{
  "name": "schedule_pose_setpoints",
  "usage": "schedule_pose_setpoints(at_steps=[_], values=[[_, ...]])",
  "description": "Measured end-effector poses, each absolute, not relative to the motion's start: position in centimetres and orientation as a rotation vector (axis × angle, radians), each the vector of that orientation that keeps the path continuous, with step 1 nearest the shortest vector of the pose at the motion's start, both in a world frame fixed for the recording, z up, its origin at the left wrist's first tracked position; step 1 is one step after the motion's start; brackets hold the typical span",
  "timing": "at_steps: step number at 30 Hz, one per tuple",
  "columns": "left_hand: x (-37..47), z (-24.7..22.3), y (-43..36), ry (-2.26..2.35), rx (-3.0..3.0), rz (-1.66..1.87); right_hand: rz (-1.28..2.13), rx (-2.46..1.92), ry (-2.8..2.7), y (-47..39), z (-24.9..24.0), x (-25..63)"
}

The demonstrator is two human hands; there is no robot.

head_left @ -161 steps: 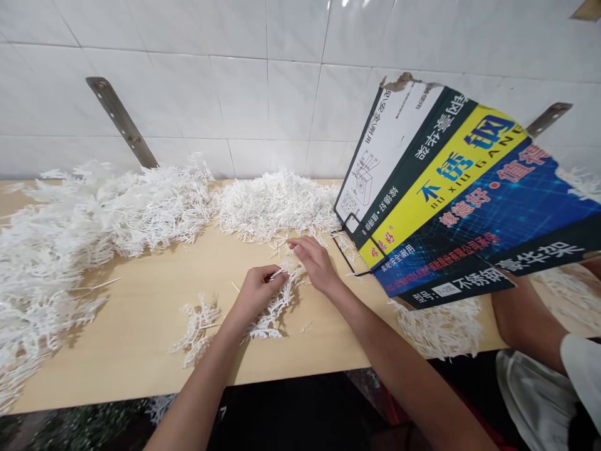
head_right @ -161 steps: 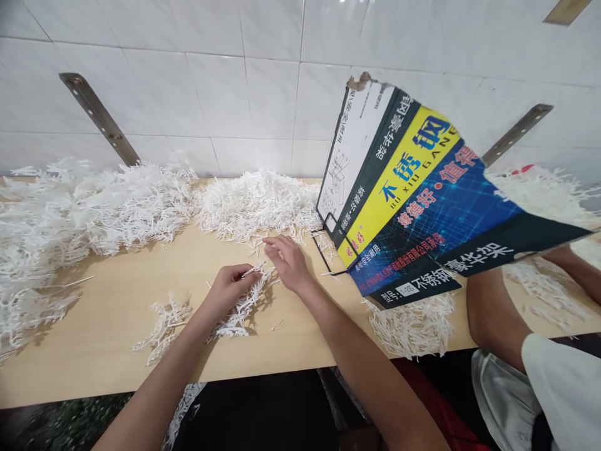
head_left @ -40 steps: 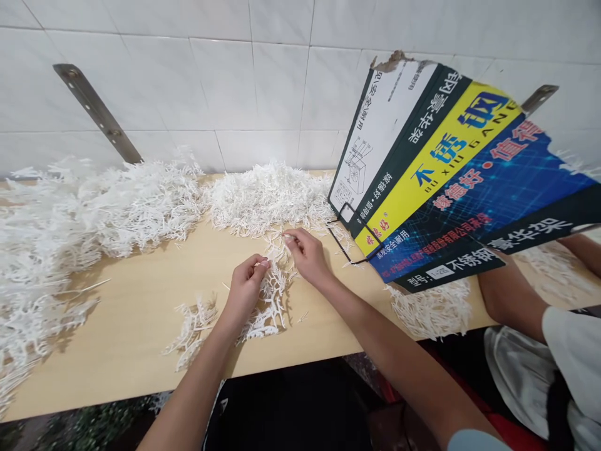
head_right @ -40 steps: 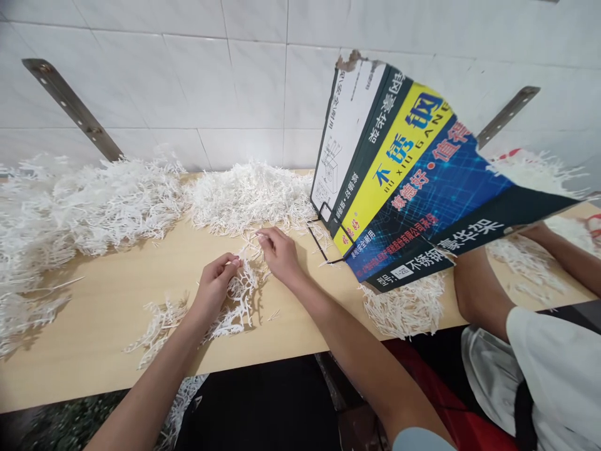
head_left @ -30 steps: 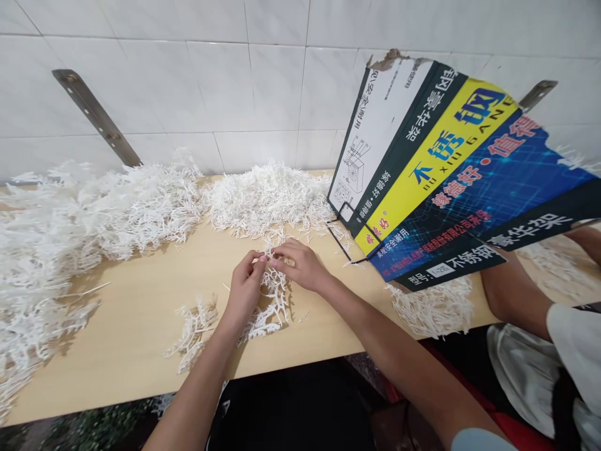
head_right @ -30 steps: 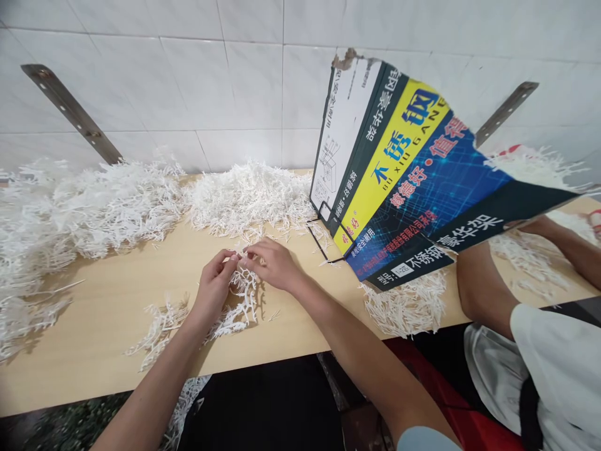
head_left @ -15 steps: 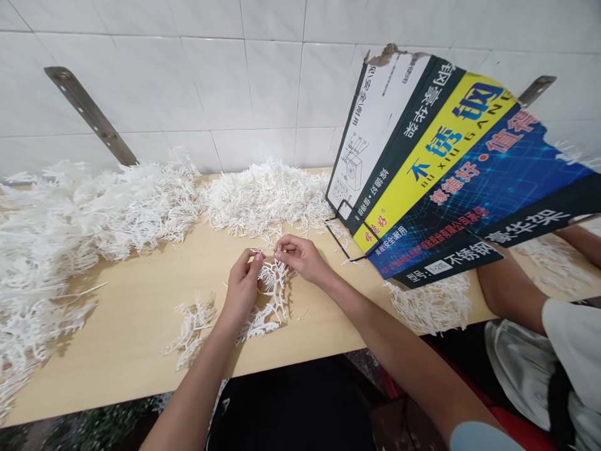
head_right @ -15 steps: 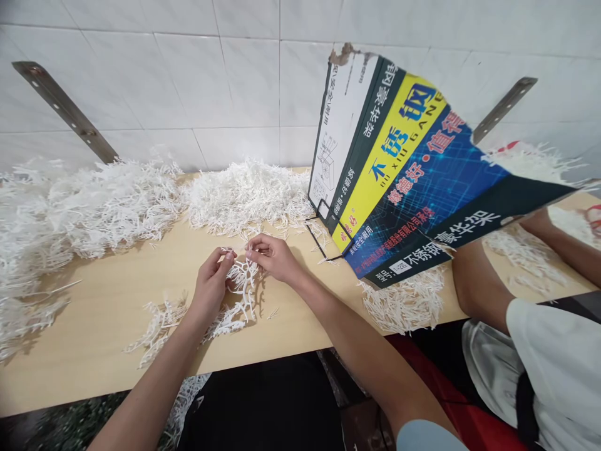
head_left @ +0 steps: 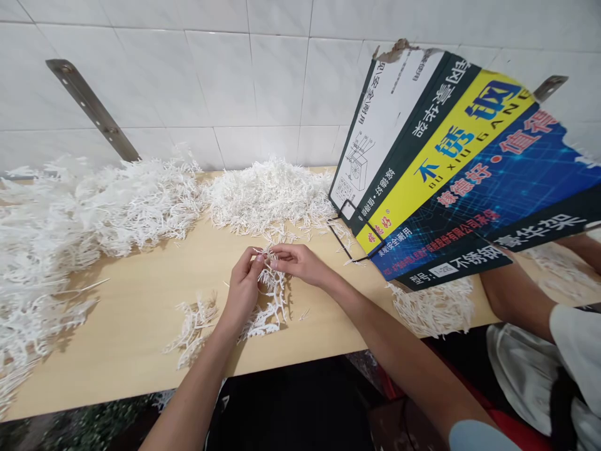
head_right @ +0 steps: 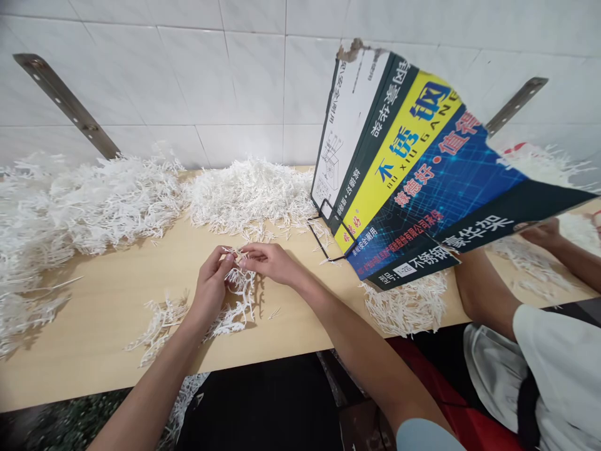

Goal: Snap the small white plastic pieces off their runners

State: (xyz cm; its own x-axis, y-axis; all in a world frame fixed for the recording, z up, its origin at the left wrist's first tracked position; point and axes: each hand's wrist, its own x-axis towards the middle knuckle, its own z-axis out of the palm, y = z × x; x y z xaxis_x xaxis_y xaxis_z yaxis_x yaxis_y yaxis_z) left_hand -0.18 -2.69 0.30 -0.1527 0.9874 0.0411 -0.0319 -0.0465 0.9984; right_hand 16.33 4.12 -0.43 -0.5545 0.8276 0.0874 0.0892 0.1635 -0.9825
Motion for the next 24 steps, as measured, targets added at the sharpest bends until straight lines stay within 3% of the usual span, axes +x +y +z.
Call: schedule_pose_setpoints(at_steps=[4, 12, 20, 24], values=[[-0.2, 0.1, -2.7, 1.315, 1.164, 1.339, 1.416, -0.862, -1.799, 4.4, -0.6, 16.3], [0.2, -0.1, -2.3, 1.394, 1.353, 1.214, 0.937, -1.079, -1.553, 4.3, -1.4, 15.6], [-0.4, -0.5, -3.0, 1.378, 1.232, 1.273, 0.927, -1.051, -1.097, 6.6, -1.6, 18.1], [-0.3, -0.3, -3.0, 1.395, 1.192, 1.314, 0.94, -1.012, -1.465, 6.7, -1.4, 18.5]])
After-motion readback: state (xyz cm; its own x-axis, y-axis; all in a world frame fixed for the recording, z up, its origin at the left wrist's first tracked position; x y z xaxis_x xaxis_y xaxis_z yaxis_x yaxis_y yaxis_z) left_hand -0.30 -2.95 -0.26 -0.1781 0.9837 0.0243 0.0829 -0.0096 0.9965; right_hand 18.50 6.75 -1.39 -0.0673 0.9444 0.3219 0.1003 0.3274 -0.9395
